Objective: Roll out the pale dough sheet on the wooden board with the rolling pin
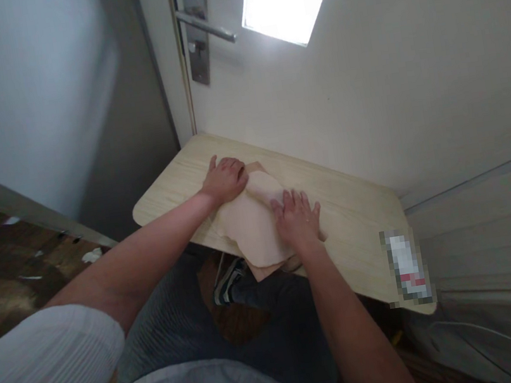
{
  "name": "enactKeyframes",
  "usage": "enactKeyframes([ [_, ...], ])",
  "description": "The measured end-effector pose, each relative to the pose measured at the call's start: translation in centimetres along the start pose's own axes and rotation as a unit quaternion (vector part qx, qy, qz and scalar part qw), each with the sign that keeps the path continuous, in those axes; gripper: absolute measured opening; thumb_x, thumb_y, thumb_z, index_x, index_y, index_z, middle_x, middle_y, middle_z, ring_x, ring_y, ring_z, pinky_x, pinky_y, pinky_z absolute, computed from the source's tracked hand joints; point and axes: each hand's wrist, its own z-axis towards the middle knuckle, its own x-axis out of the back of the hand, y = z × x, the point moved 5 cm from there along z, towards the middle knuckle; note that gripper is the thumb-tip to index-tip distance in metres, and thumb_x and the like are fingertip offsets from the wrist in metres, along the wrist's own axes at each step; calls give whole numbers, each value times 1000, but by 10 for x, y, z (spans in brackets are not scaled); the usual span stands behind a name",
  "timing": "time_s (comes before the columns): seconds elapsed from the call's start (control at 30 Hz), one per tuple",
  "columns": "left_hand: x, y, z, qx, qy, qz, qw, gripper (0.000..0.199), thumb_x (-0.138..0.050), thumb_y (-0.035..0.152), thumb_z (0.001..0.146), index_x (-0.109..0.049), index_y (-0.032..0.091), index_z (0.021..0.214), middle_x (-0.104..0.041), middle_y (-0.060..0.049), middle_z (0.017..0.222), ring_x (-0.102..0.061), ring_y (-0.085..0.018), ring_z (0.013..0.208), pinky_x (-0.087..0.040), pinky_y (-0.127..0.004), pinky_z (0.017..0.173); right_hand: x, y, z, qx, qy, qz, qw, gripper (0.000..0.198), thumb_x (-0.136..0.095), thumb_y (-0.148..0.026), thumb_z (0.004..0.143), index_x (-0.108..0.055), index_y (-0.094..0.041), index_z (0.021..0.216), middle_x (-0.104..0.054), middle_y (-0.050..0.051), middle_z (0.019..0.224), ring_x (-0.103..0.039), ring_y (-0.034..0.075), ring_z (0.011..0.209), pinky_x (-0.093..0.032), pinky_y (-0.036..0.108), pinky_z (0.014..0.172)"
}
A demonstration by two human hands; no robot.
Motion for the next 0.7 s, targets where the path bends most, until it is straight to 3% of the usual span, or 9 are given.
enactKeyframes([
  [0.07, 1, 0, -1, -5, 3, -4, 1000, 36, -39, 33, 98, -65, 17, 118, -64, -15, 130, -49, -30, 129, -11, -59, 124, 1, -8, -10, 7, 14, -4, 1000, 62, -19, -45, 106, -43, -9, 151, -45, 21, 155, -35, 38, 145, -23, 70, 113],
  [0.2, 4, 2, -2, -5, 3, -14, 1000, 34, -40, 32, 99, -63, 20, 121, -63, -12, 134, -47, -29, 132, -7, -60, 124, 6, -37, -60, 52, 55, 10, 997, 66, -28, -50, 105, -34, -7, 156, -39, 23, 157, -35, 36, 146, -24, 63, 116],
  [0.37, 14, 16, -16, 60, 29, -65, 996, 37, -32, 28, 103, -61, 24, 126, -60, -8, 141, -48, -26, 135, -17, -60, 122, 9, -57, -104, 82, 68, 54, 993, 63, -31, -48, 105, -34, -12, 157, -38, 19, 160, -31, 32, 149, -20, 61, 119],
  [0.47, 20, 42, -36, 15, 29, -77, 996, 38, -34, 37, 105, -59, 25, 131, -60, -7, 143, -46, -25, 138, -16, -58, 123, 10, -53, -102, 85, 71, 75, 991, 60, -33, -46, 105, -37, -12, 155, -39, 18, 159, -30, 30, 150, -18, 60, 120],
  [0.57, 16, 67, -56, -63, -20, -46, 997, 40, -35, 41, 104, -59, 25, 133, -58, -6, 146, -41, -27, 143, -16, -58, 122, 13, -39, -90, 82, 87, 112, 987, 55, -38, -46, 103, -46, -15, 149, -47, 16, 155, -34, 30, 149, -18, 60, 121],
  [0.7, 5, 71, -63, -49, -62, 10, 997, 47, -26, 43, 106, -56, 27, 139, -52, -6, 152, -36, -30, 146, -20, -60, 120, 22, -6, -90, 33, 194, 175, 965, 45, -48, -47, 100, -60, -19, 134, -58, 14, 144, -41, 30, 144, -25, 62, 118],
])
